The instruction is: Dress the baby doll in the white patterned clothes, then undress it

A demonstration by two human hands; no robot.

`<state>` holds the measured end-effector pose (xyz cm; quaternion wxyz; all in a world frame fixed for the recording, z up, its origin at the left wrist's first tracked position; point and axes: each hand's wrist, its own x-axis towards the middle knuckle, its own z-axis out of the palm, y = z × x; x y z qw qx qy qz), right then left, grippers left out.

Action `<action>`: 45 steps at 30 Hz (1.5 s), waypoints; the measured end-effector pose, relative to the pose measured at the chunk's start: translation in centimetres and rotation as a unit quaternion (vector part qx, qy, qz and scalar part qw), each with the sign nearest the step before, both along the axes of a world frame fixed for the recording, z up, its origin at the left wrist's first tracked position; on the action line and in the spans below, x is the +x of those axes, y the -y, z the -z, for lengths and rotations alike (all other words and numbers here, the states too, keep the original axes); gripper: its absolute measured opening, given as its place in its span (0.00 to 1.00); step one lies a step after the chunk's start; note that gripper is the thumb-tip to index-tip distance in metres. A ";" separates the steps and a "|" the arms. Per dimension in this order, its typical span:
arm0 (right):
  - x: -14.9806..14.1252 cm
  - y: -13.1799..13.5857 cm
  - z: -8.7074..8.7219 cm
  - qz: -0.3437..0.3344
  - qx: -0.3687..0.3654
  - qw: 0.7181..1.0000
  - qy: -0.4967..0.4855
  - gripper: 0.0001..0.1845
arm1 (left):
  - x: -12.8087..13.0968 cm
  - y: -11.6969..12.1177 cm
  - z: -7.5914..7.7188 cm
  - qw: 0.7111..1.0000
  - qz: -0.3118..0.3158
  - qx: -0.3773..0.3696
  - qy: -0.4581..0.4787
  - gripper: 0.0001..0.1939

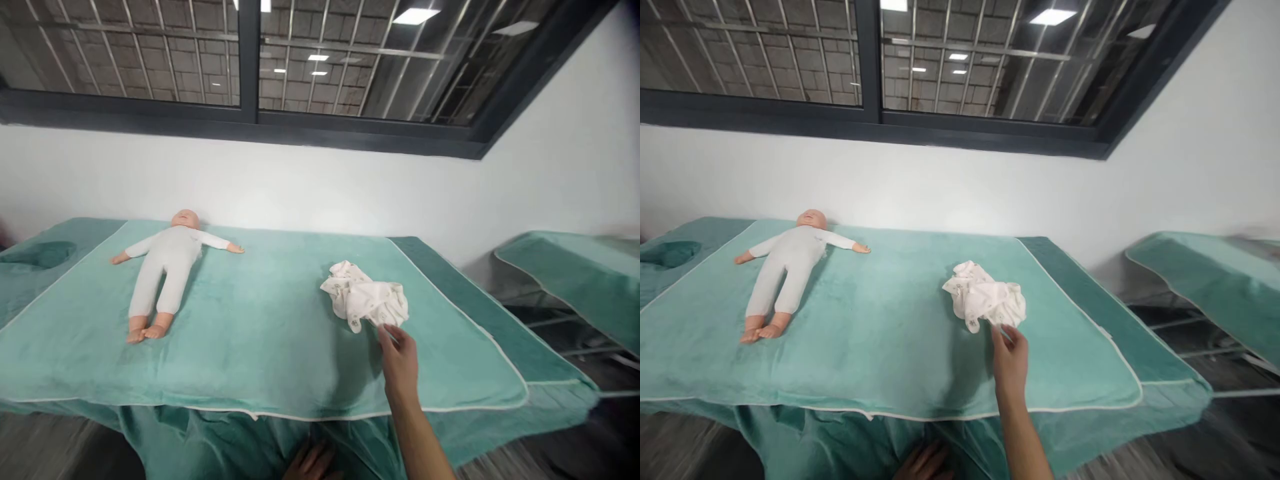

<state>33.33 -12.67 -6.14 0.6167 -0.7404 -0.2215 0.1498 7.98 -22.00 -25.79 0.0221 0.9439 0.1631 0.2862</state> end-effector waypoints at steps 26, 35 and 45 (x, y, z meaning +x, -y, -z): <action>-3.2 -12.5 -19.2 -0.331 0.169 0.927 -0.043 0.15 | -7.0 -8.0 -16.4 0.886 -0.092 -0.378 0.253 0.17; -13.3 -6.8 -18.8 -0.595 0.157 0.783 -0.089 0.17 | -7.6 -18.3 -25.1 0.478 0.048 -0.729 0.487 0.36; -14.9 -3.1 -7.0 -0.756 -0.030 0.648 0.088 0.16 | -10.7 -20.4 -26.5 0.537 -0.051 -0.682 0.494 0.32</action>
